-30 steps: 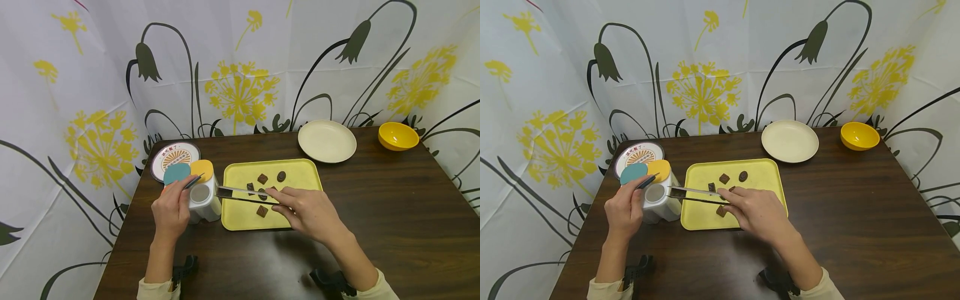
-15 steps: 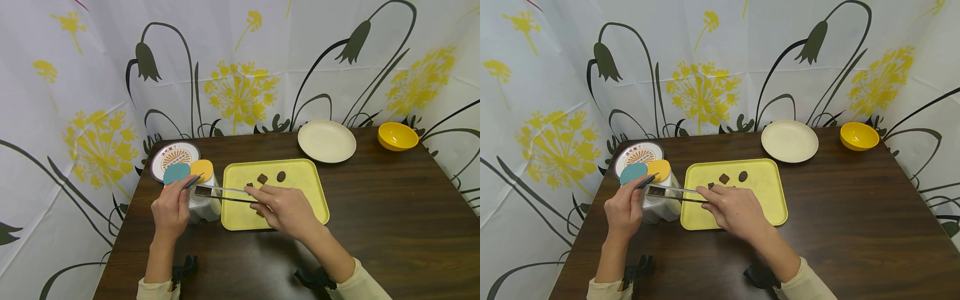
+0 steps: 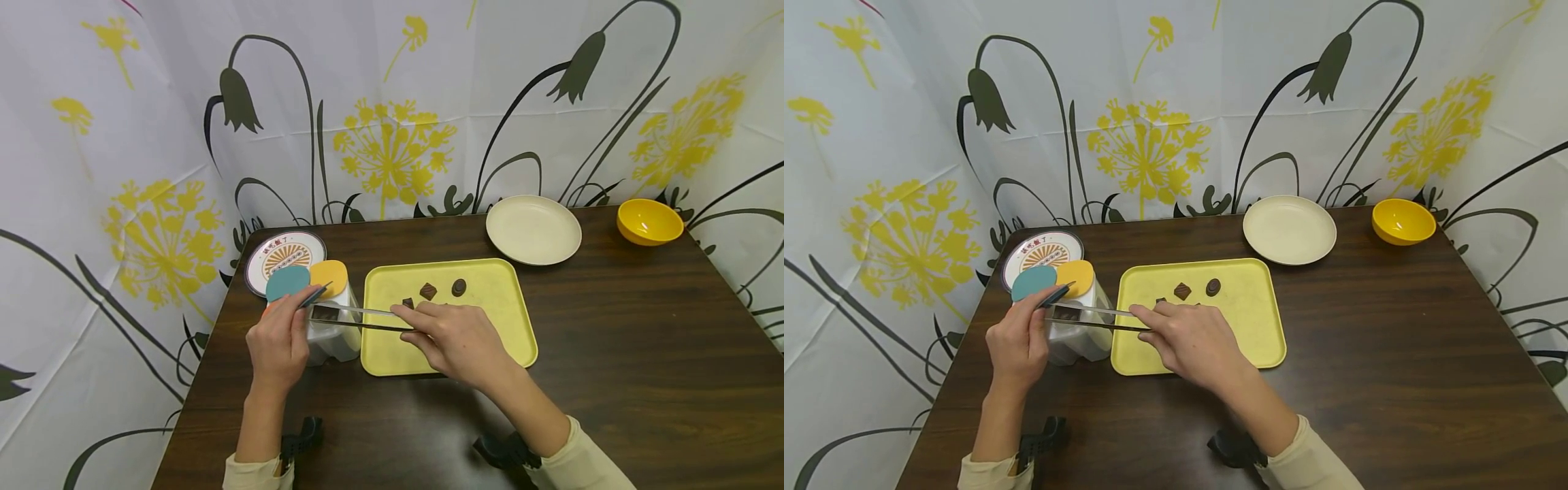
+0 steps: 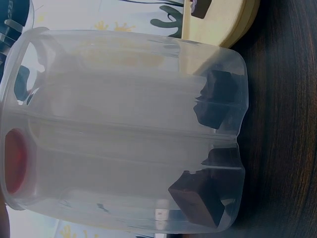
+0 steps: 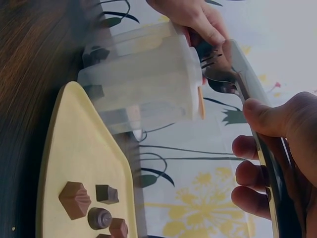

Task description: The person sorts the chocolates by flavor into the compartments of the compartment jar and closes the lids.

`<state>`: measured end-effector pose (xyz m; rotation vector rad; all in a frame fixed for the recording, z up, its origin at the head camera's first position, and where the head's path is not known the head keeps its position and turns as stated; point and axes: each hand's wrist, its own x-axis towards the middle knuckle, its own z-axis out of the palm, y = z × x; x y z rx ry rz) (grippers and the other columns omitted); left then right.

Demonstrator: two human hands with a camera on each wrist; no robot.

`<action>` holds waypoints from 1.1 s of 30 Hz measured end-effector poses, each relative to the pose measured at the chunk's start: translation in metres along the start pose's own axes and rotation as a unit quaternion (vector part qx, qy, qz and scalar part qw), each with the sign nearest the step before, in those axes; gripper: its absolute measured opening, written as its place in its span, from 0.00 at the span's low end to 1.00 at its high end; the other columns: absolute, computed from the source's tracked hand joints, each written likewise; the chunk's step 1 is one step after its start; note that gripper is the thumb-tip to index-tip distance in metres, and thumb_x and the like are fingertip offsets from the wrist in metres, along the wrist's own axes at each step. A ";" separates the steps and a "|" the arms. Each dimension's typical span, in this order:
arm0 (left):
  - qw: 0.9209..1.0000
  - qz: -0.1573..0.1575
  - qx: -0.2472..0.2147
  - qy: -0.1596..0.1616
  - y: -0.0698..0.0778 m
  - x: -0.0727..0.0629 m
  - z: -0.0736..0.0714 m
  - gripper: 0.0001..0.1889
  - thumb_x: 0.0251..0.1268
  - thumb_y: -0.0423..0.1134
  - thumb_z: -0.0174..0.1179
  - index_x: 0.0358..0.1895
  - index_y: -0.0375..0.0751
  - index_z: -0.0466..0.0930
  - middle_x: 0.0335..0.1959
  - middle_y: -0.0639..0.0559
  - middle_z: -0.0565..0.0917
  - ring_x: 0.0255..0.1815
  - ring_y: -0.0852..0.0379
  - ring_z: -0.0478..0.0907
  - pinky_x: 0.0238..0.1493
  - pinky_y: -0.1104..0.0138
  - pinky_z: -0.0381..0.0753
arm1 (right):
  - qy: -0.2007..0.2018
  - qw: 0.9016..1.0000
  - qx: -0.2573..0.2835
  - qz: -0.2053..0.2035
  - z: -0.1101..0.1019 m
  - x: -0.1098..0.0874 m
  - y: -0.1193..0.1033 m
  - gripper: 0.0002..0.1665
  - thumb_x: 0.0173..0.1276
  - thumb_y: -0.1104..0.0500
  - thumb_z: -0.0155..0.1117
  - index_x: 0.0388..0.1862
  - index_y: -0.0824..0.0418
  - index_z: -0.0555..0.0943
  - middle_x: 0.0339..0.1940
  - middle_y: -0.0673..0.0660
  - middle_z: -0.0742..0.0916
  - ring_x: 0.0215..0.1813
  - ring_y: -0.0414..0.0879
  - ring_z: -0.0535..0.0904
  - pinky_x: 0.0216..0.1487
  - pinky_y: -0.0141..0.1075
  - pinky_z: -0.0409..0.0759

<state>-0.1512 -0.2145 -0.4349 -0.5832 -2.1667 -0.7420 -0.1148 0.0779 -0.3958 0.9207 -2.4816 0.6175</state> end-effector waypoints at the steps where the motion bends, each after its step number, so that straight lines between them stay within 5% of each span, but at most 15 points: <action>1: 1.000 0.000 0.000 0.000 0.000 0.000 0.000 0.19 0.76 0.43 0.45 0.57 0.43 0.83 0.46 0.51 0.87 0.47 0.50 0.84 0.43 0.49 0.81 | -0.002 1.000 -0.001 0.001 0.000 0.000 0.000 0.21 0.66 0.50 0.68 0.58 0.46 0.83 0.29 0.40 0.80 0.21 0.33 0.68 0.18 0.29 0.62; 33: 1.000 0.001 0.001 0.008 0.000 0.000 0.001 0.18 0.74 0.42 0.47 0.56 0.44 0.83 0.46 0.51 0.87 0.47 0.49 0.84 0.47 0.47 0.79 | -0.039 0.999 -0.017 0.032 -0.008 -0.014 0.011 0.33 0.61 0.42 0.71 0.65 0.47 0.77 0.37 0.40 0.83 0.23 0.34 0.73 0.20 0.31 0.66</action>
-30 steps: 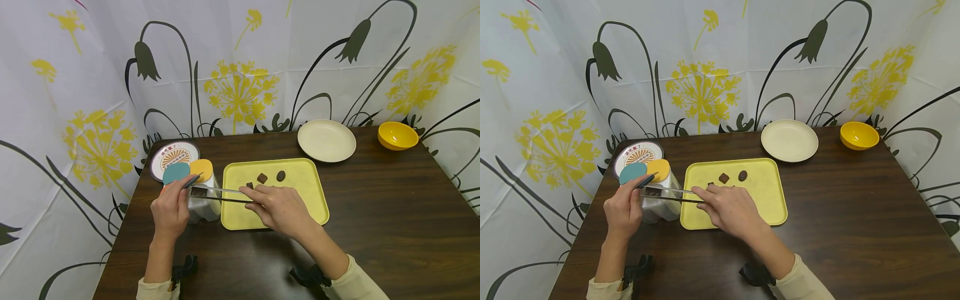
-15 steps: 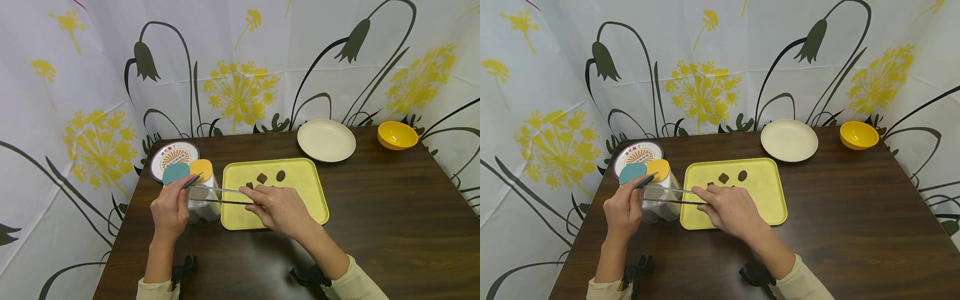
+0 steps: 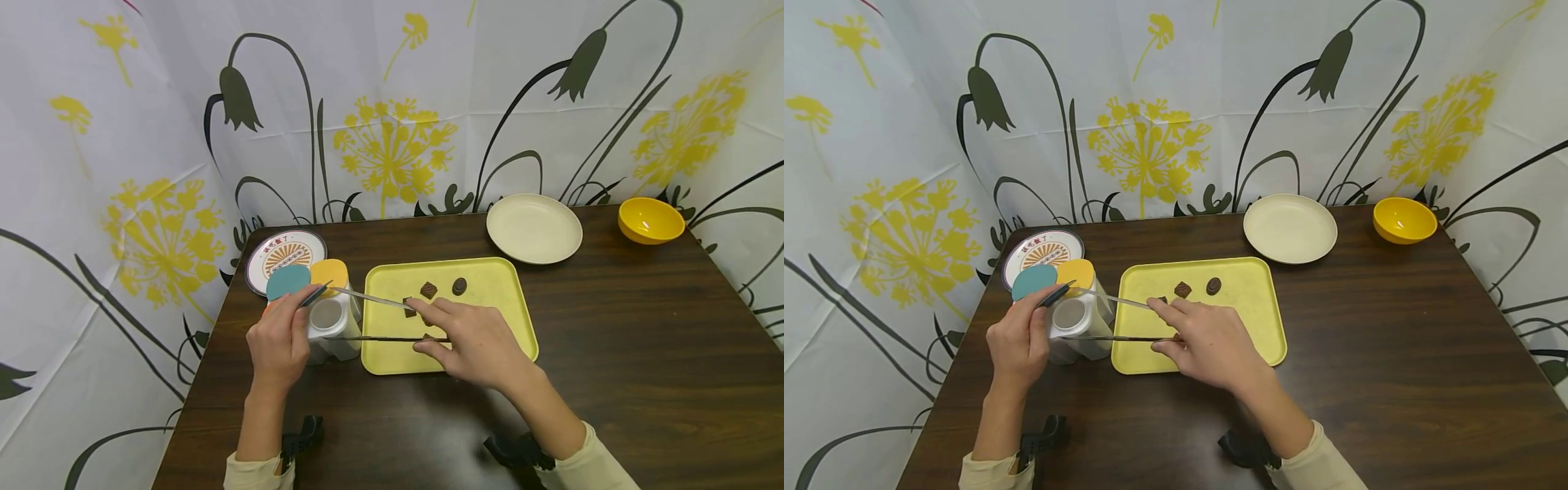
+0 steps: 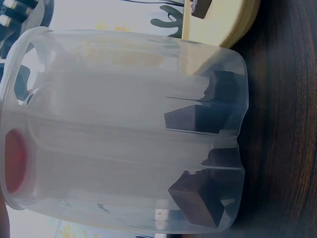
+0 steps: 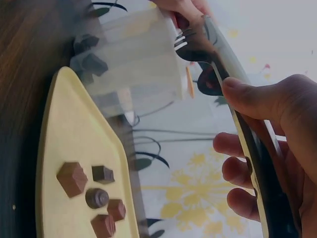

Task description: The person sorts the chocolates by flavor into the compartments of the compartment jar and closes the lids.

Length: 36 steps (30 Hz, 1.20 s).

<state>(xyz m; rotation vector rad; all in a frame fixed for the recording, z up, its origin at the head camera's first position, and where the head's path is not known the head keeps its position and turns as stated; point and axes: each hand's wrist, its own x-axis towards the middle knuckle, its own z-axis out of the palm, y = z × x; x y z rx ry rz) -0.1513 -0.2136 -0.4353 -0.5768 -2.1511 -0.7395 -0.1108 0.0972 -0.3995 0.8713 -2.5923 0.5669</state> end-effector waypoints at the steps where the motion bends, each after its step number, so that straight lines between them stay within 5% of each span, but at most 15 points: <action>1: 1.000 0.000 0.000 0.001 0.000 0.000 0.000 0.18 0.74 0.42 0.47 0.55 0.44 0.83 0.46 0.51 0.87 0.47 0.49 0.84 0.46 0.47 0.79 | -0.002 1.000 0.002 0.005 -0.001 -0.001 0.002 0.34 0.60 0.42 0.71 0.65 0.47 0.77 0.37 0.40 0.83 0.24 0.35 0.74 0.20 0.32 0.66; 11: 1.000 -0.006 -0.001 -0.006 -0.001 0.000 0.000 0.17 0.73 0.41 0.47 0.56 0.44 0.83 0.45 0.51 0.88 0.48 0.48 0.84 0.47 0.47 0.79 | -0.046 0.994 0.041 0.094 0.002 -0.012 0.027 0.37 0.57 0.45 0.75 0.65 0.53 0.77 0.39 0.43 0.85 0.23 0.32 0.73 0.24 0.33 0.71; 17: 1.000 -0.012 -0.002 -0.013 -0.001 0.000 0.000 0.17 0.72 0.39 0.48 0.56 0.44 0.83 0.46 0.51 0.87 0.47 0.49 0.84 0.48 0.47 0.79 | -0.084 0.987 0.031 0.136 0.019 -0.016 0.037 0.33 0.61 0.47 0.72 0.63 0.59 0.78 0.42 0.51 0.87 0.34 0.45 0.83 0.30 0.42 0.78; 36: 1.000 -0.009 -0.005 -0.009 -0.002 -0.001 0.000 0.17 0.73 0.40 0.48 0.56 0.44 0.83 0.45 0.51 0.87 0.47 0.49 0.84 0.49 0.46 0.79 | -0.113 0.979 -0.047 0.166 0.048 -0.020 0.047 0.31 0.66 0.45 0.66 0.64 0.58 0.77 0.39 0.52 0.87 0.35 0.47 0.85 0.27 0.44 0.78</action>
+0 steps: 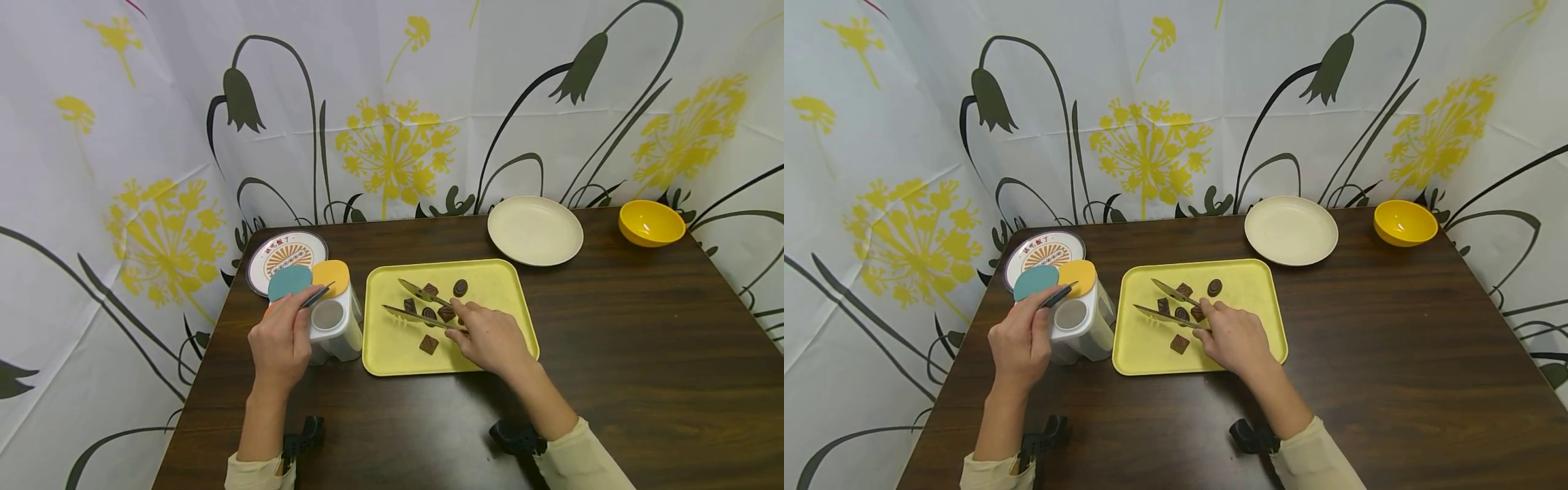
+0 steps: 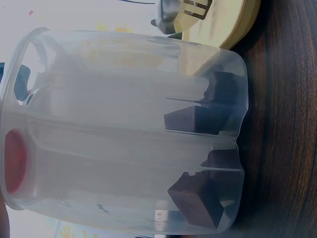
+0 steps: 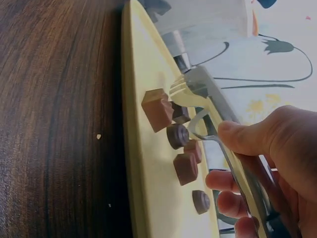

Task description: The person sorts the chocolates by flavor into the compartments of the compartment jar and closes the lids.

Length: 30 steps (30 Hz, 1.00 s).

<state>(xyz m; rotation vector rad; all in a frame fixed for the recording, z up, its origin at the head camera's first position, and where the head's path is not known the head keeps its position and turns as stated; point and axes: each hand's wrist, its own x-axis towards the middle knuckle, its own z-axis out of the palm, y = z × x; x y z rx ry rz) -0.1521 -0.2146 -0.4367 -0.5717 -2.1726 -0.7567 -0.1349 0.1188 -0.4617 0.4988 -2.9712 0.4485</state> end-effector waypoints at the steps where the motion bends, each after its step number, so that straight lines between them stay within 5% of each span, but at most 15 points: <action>1: 1.000 0.000 0.000 0.000 0.000 0.000 0.000 0.17 0.73 0.40 0.48 0.56 0.44 0.83 0.45 0.51 0.87 0.47 0.49 0.84 0.49 0.46 0.80 | 0.000 1.000 -0.003 -0.001 0.001 0.000 0.000 0.31 0.66 0.45 0.66 0.64 0.58 0.77 0.39 0.52 0.87 0.34 0.47 0.85 0.27 0.43 0.78; 15: 1.000 -0.003 0.001 0.005 0.001 0.000 -0.001 0.17 0.72 0.40 0.48 0.55 0.44 0.83 0.46 0.52 0.87 0.47 0.50 0.84 0.48 0.47 0.80 | 0.015 1.000 -0.005 0.003 0.003 0.003 0.000 0.19 0.65 0.51 0.69 0.55 0.51 0.83 0.26 0.49 0.83 0.25 0.48 0.80 0.21 0.43 0.73; 30: 1.000 0.000 0.003 0.000 0.001 0.000 -0.001 0.17 0.72 0.40 0.48 0.56 0.44 0.83 0.45 0.51 0.88 0.46 0.51 0.85 0.48 0.48 0.80 | 0.022 0.999 0.014 0.020 0.005 0.002 0.002 0.17 0.65 0.53 0.69 0.54 0.45 0.85 0.21 0.45 0.81 0.21 0.44 0.75 0.19 0.40 0.70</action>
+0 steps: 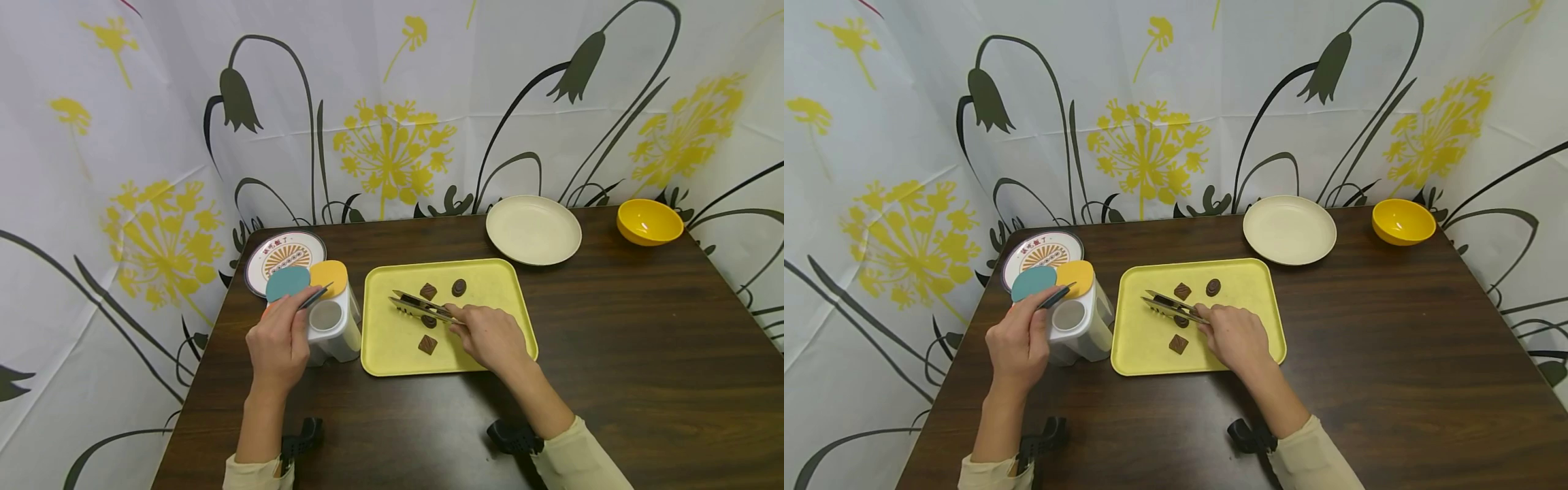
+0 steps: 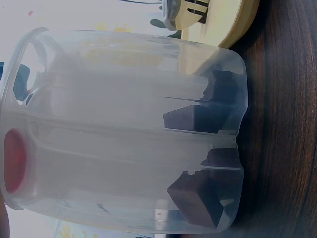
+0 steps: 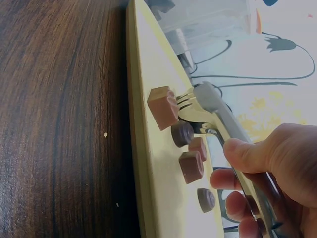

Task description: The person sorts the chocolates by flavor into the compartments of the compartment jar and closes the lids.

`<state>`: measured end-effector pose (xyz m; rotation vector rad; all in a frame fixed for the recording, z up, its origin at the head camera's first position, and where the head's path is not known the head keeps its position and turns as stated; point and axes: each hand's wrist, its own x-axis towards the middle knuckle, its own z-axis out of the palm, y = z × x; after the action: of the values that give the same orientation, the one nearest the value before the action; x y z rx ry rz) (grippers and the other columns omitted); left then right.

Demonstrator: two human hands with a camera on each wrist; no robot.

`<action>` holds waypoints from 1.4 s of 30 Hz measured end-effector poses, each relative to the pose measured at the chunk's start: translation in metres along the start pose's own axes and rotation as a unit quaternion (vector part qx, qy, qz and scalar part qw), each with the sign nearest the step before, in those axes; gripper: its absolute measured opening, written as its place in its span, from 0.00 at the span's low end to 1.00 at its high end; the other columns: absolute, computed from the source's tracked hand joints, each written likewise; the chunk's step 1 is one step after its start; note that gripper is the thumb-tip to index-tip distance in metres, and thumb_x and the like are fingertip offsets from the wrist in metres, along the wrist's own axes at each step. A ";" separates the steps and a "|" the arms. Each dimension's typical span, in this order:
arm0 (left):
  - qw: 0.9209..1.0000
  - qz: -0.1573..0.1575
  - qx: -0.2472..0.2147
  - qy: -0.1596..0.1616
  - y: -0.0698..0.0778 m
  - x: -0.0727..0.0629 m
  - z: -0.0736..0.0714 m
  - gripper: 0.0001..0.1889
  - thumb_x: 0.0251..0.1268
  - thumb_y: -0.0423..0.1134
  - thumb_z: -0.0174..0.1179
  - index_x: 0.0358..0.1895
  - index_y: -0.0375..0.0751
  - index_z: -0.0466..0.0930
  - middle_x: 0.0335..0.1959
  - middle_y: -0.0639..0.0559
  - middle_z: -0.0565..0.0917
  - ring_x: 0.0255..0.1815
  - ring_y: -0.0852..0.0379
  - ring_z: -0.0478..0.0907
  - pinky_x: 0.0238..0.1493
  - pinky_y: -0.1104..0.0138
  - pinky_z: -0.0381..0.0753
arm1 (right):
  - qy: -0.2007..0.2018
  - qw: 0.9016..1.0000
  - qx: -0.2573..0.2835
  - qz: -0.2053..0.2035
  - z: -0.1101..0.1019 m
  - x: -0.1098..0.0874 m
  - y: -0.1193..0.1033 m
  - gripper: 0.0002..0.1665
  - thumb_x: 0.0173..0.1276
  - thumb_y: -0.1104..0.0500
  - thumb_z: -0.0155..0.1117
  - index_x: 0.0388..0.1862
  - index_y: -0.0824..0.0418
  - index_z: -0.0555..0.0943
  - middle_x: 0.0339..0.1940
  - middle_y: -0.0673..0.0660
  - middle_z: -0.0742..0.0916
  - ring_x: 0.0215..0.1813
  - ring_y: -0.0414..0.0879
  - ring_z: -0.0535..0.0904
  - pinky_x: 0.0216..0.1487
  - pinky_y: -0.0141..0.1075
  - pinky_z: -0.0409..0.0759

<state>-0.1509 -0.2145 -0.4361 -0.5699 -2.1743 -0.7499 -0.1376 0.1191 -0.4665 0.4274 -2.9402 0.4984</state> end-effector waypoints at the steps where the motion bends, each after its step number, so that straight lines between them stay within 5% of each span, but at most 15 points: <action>1: 1.000 0.000 0.000 0.000 0.000 0.000 0.000 0.17 0.72 0.40 0.48 0.56 0.44 0.83 0.46 0.51 0.88 0.46 0.51 0.85 0.48 0.48 0.80 | 0.002 1.000 0.000 -0.001 0.000 0.000 0.000 0.17 0.65 0.53 0.69 0.53 0.45 0.85 0.21 0.44 0.80 0.20 0.43 0.74 0.18 0.40 0.69; 15: 1.000 0.001 0.000 0.000 0.000 0.000 0.000 0.17 0.73 0.40 0.48 0.56 0.44 0.83 0.47 0.52 0.87 0.47 0.51 0.85 0.50 0.49 0.80 | 0.054 0.998 0.009 -0.040 -0.006 -0.003 0.003 0.14 0.63 0.54 0.71 0.48 0.46 0.84 0.18 0.42 0.75 0.17 0.42 0.69 0.16 0.37 0.64; 21: 1.000 -0.001 0.001 0.000 0.000 0.000 0.000 0.17 0.73 0.40 0.48 0.56 0.43 0.83 0.47 0.51 0.87 0.47 0.50 0.85 0.50 0.49 0.79 | 0.085 0.995 0.019 -0.053 -0.019 -0.005 -0.001 0.20 0.64 0.53 0.70 0.56 0.48 0.84 0.30 0.45 0.86 0.25 0.46 0.80 0.20 0.38 0.70; 30: 1.000 -0.004 0.003 -0.004 0.000 0.000 -0.001 0.17 0.70 0.36 0.50 0.56 0.43 0.83 0.47 0.50 0.87 0.48 0.49 0.84 0.49 0.48 0.80 | 0.117 0.986 0.087 -0.081 -0.044 -0.010 -0.019 0.24 0.65 0.51 0.69 0.61 0.48 0.82 0.44 0.47 0.89 0.26 0.41 0.79 0.22 0.35 0.70; 42: 1.000 0.002 0.001 -0.001 0.000 0.001 -0.002 0.18 0.69 0.35 0.48 0.56 0.40 0.82 0.48 0.48 0.87 0.50 0.48 0.83 0.48 0.47 0.80 | 0.124 0.974 0.124 -0.144 -0.055 -0.011 -0.048 0.25 0.64 0.54 0.70 0.61 0.48 0.82 0.33 0.40 0.84 0.21 0.34 0.68 0.21 0.31 0.66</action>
<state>-0.1506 -0.2159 -0.4347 -0.5730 -2.1760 -0.7449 -0.1088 0.0971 -0.4022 0.7476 -2.5291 0.8138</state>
